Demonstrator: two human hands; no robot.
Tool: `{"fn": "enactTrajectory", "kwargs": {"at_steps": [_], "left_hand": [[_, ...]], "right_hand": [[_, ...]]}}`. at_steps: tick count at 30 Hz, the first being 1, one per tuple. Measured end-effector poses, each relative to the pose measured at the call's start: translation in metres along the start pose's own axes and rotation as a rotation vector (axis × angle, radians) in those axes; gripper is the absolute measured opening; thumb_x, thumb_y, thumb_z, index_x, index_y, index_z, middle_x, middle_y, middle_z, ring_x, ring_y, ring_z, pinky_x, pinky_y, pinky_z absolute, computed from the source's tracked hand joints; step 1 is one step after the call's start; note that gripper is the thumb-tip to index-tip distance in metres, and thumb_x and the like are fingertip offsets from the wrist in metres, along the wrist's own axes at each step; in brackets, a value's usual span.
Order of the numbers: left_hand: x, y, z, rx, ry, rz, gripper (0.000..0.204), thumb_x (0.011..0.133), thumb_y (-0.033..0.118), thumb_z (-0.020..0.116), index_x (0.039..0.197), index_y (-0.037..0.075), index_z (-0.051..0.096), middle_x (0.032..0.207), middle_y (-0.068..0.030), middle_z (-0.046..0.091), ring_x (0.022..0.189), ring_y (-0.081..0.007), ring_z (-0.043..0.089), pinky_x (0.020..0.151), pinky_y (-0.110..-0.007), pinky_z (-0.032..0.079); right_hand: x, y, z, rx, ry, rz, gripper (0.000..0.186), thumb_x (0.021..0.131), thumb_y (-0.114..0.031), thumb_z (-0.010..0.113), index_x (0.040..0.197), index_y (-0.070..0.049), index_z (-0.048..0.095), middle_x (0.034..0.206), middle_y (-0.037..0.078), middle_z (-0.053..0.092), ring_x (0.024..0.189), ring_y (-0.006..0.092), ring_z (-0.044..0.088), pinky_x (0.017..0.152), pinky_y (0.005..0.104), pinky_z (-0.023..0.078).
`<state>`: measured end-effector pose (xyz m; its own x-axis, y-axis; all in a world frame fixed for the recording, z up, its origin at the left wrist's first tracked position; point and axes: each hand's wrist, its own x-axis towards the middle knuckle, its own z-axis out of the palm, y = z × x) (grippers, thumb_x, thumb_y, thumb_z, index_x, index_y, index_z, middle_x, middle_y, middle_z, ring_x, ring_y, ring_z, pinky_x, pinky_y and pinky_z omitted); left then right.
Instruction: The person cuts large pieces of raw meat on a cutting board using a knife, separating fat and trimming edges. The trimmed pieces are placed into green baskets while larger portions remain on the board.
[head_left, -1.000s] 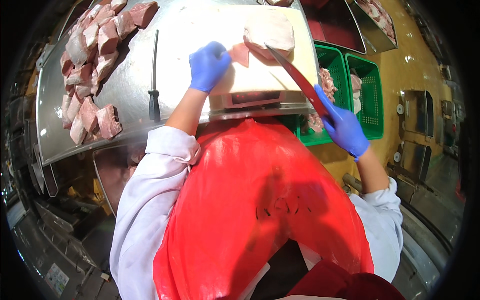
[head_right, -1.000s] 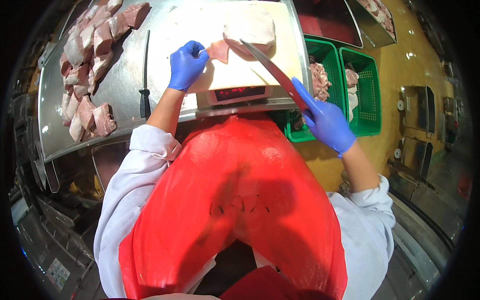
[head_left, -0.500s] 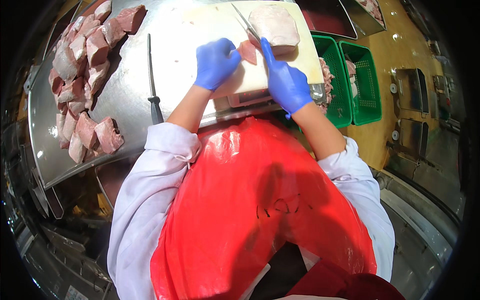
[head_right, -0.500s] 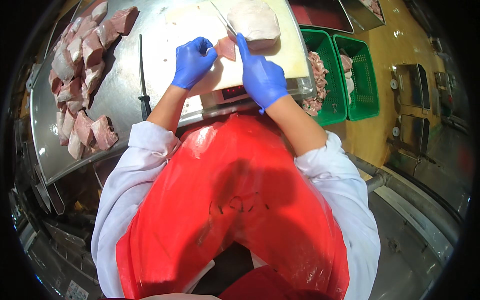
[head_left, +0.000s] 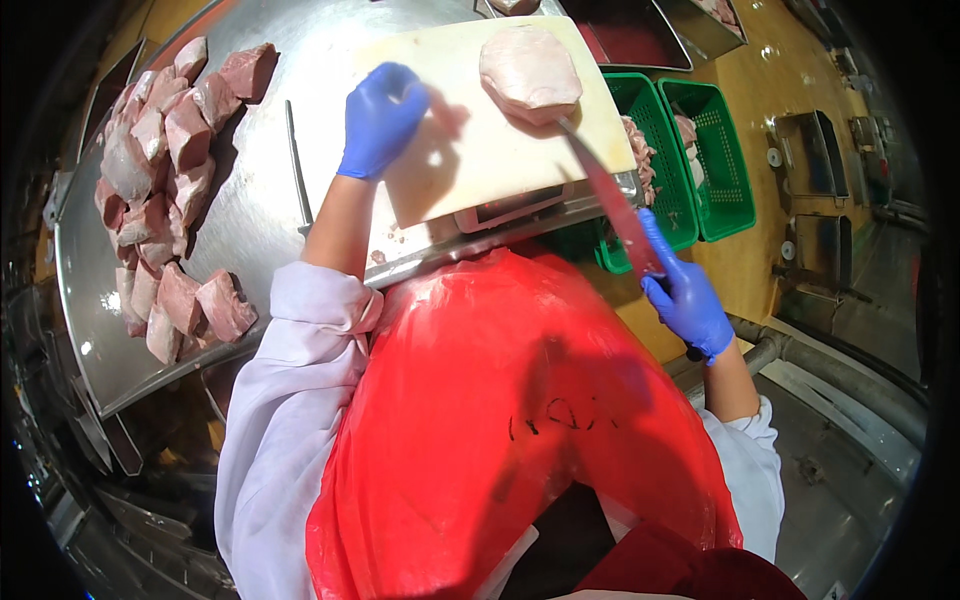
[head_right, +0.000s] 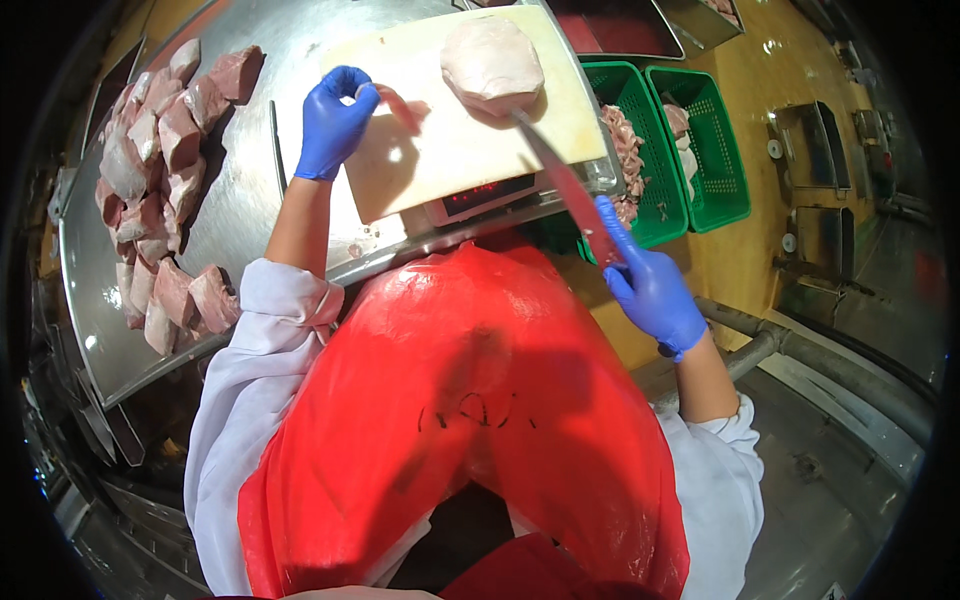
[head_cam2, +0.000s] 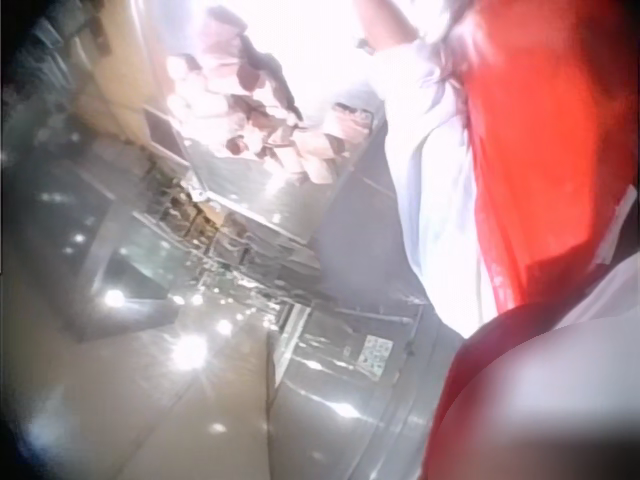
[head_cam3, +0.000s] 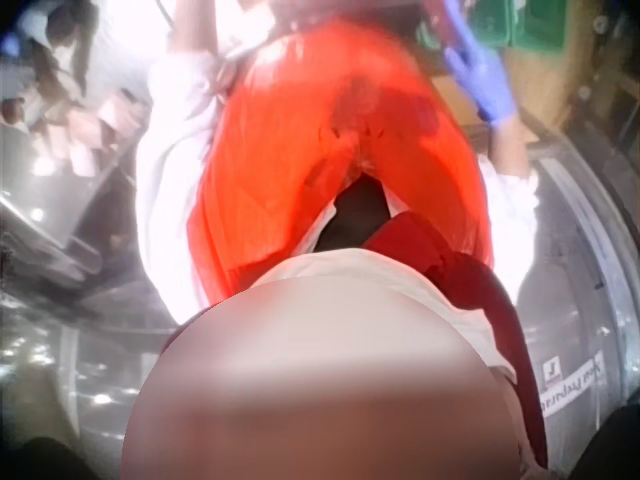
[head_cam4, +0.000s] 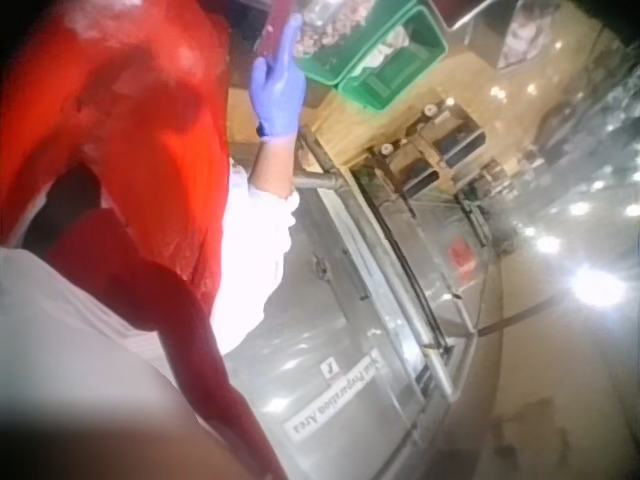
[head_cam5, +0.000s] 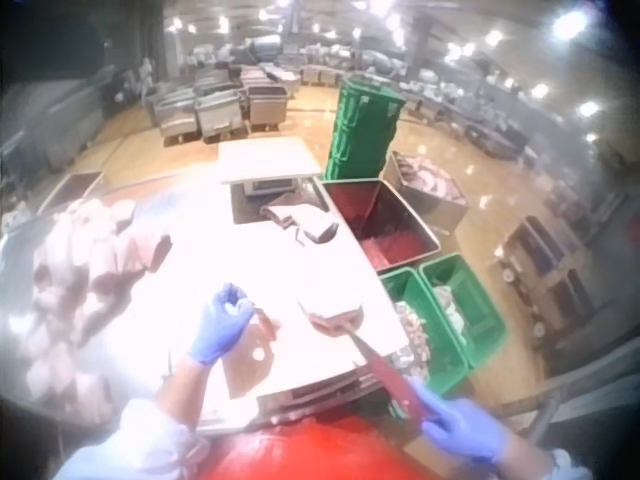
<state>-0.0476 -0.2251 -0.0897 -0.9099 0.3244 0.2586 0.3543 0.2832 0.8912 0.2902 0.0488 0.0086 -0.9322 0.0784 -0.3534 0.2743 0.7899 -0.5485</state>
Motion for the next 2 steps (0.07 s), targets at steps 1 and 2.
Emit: {"fn": "enactTrajectory", "kwargs": {"at_steps": [1, 2], "left_hand": [[0.006, 0.008, -0.002, -0.037, 0.006, 0.079, 0.018, 0.083, 0.018, 0.071, 0.089, 0.001, 0.070, 0.081, -0.0054, 0.072, 0.075, -0.0108, 0.064, 0.075, -0.027, 0.052], [0.013, 0.032, -0.003, -0.041, -0.077, 0.065, 0.019, 0.084, 0.019, 0.072, 0.091, 0.001, 0.071, 0.085, -0.0062, 0.073, 0.079, -0.0117, 0.065, 0.078, -0.028, 0.052]], "right_hand": [[-0.006, 0.000, -0.003, 0.139, 0.008, 0.096, 0.092, 0.092, -0.010, 0.063, 0.164, -0.020, 0.008, 0.078, 0.018, 0.072, 0.067, 0.0338, 0.070, 0.064, 0.0485, 0.053], [-0.012, -0.004, -0.008, 0.279, 0.018, 0.204, 0.090, 0.094, -0.012, 0.062, 0.164, -0.020, 0.006, 0.078, 0.016, 0.073, 0.065, 0.0297, 0.071, 0.063, 0.0470, 0.054]]}}
